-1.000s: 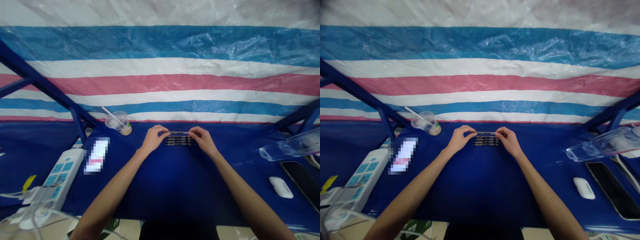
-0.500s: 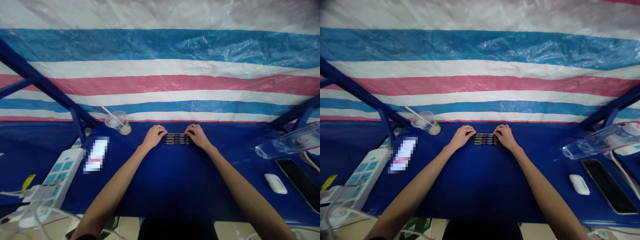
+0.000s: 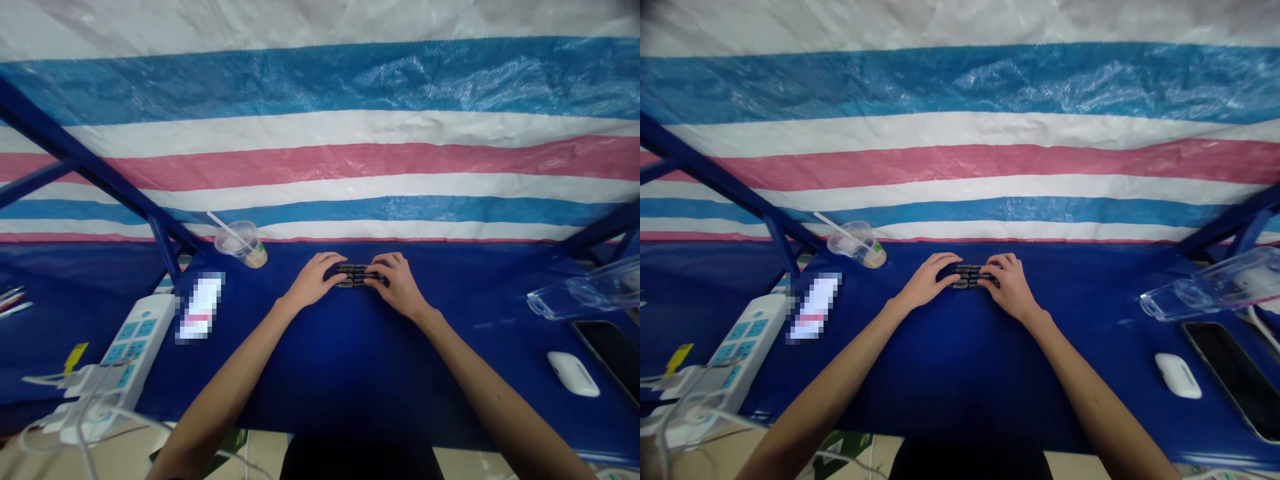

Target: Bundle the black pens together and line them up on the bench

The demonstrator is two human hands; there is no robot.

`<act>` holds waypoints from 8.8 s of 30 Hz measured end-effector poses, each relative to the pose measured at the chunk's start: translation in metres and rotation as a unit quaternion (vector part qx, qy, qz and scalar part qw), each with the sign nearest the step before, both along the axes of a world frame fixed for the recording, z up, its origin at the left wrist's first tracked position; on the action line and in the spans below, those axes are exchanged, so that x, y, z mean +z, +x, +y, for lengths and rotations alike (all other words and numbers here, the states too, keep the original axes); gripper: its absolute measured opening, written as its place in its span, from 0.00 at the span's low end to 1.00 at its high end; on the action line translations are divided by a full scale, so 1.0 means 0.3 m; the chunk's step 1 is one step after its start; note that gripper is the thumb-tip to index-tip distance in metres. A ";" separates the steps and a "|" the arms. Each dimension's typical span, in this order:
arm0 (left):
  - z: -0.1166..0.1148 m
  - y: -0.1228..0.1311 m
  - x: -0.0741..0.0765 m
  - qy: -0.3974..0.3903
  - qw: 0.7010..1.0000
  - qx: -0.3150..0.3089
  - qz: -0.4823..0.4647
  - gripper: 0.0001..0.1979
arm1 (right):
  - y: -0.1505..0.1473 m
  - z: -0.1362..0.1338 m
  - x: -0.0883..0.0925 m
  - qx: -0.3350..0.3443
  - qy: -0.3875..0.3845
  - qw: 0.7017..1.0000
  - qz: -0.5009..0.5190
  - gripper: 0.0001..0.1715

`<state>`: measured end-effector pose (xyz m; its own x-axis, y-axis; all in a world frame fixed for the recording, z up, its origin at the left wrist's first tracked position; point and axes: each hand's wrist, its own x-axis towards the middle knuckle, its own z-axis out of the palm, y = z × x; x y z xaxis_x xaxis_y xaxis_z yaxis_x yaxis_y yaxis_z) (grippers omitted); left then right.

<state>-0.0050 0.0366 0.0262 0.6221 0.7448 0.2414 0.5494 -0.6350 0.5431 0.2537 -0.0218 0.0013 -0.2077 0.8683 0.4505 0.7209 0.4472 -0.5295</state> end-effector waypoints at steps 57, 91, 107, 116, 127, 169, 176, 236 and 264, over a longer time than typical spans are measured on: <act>-0.276 -0.058 0.006 -0.012 0.994 -0.070 0.079 0.27 | -0.037 -0.306 -0.008 0.048 -0.052 0.994 -0.087 0.29; -0.293 -0.008 0.089 0.088 0.992 -0.090 0.031 0.06 | -0.051 -0.255 0.198 0.050 -0.034 0.998 -0.036 0.16; -0.138 0.043 0.027 0.123 0.991 -0.009 -0.054 0.11 | -0.103 -0.116 0.077 -0.003 0.027 0.994 -0.109 0.11; -0.163 0.024 0.024 0.098 0.995 0.003 -0.010 0.19 | -0.130 -0.142 0.062 0.001 0.077 0.991 -0.109 0.14; -0.144 0.009 0.028 0.119 0.992 -0.025 -0.041 0.13 | -0.132 -0.154 0.047 -0.036 0.079 0.996 -0.034 0.11; -0.152 0.021 0.017 0.112 0.991 -0.064 -0.033 0.07 | -0.123 -0.156 0.029 -0.013 0.104 0.994 -0.030 0.08; -0.148 0.018 0.015 0.124 0.990 -0.047 -0.039 0.10 | -0.127 -0.157 0.032 -0.011 0.103 0.994 -0.029 0.08; -0.101 -0.035 0.026 0.160 0.983 -0.013 -0.085 0.08 | -0.049 -0.120 0.026 -0.081 0.149 0.986 0.009 0.10; -0.151 0.019 0.008 0.115 0.990 -0.055 -0.064 0.14 | -0.131 -0.146 0.019 0.008 0.088 0.996 0.013 0.05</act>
<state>0.0005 -0.0085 0.0286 0.6498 0.5908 0.4782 0.4063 -0.8017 0.4384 0.2143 -0.0655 0.0071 -0.2071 0.7718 0.6012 0.7001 0.5461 -0.4601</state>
